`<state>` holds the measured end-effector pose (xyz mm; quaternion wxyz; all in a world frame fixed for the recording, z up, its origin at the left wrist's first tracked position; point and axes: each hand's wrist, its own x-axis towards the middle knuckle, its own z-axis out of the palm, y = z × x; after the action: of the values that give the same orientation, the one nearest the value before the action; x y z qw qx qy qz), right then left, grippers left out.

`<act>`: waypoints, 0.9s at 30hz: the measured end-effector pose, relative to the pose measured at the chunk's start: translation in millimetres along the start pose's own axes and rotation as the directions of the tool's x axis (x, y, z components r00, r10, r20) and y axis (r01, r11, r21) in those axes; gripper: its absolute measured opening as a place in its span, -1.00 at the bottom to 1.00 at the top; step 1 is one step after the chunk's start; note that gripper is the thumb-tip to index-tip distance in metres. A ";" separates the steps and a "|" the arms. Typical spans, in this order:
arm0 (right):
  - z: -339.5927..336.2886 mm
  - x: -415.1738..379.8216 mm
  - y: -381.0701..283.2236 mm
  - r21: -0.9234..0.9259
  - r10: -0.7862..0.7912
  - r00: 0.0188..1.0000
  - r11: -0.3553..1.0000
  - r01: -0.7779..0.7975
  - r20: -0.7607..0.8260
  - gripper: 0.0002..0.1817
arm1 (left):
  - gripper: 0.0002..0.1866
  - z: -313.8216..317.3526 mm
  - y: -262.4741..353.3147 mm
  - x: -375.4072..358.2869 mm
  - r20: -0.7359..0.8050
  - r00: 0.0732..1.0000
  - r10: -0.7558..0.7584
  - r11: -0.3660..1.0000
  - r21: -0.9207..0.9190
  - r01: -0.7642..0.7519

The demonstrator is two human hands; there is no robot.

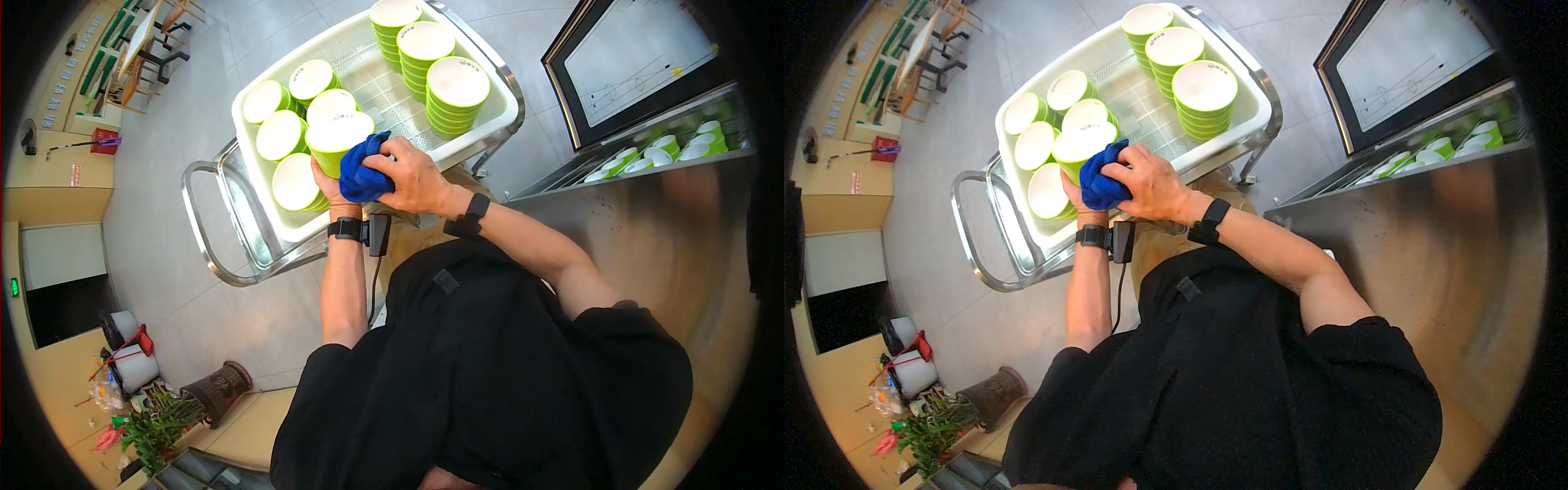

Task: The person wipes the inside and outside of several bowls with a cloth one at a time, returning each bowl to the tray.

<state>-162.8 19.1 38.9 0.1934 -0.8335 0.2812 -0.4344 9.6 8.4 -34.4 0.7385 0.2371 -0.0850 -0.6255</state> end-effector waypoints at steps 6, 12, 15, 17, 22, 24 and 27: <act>-8.7 -9.6 7.7 0.001 0.094 0.996 0.996 -0.094 -0.005 -0.56 | -0.36 16.0 -3.9 -3.9 -0.065 0.998 -0.011 0.999 0.047 0.014; -19.6 -19.1 24.3 0.092 0.446 0.893 0.894 -0.439 -0.062 -0.55 | -0.29 18.7 0.5 -6.9 0.265 0.901 -0.344 0.906 -0.157 0.392; -21.3 -19.8 30.1 0.139 0.479 0.873 0.874 -0.466 -0.087 -0.58 | -0.26 20.0 -0.2 -6.0 0.013 0.930 -0.368 0.930 0.010 0.368; -22.4 -19.2 35.9 0.174 0.501 0.861 0.859 -0.482 -0.091 -0.58 | -0.27 9.1 2.3 -2.9 0.238 0.870 -0.431 0.899 0.029 0.438; -32.1 -1.3 51.5 0.429 0.662 0.745 0.697 -0.575 -0.079 -0.55 | -0.26 11.8 0.6 -0.2 0.265 0.836 -0.481 0.876 0.103 0.471; -32.4 12.3 54.7 0.489 0.670 0.734 0.678 -0.549 -0.105 -0.57 | -0.29 17.5 1.6 -1.6 0.278 0.832 -0.480 0.877 0.132 0.462; -47.8 43.5 44.9 0.731 0.621 0.766 0.443 -0.519 0.168 -0.63 | -0.29 35.6 -5.5 -6.2 -0.040 0.915 -0.400 0.905 0.137 0.402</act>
<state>-196.0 -46.8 66.4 0.6314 -0.5055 0.3542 -0.4694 -11.5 5.1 -4.8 0.5758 0.3050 -0.0745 -0.7549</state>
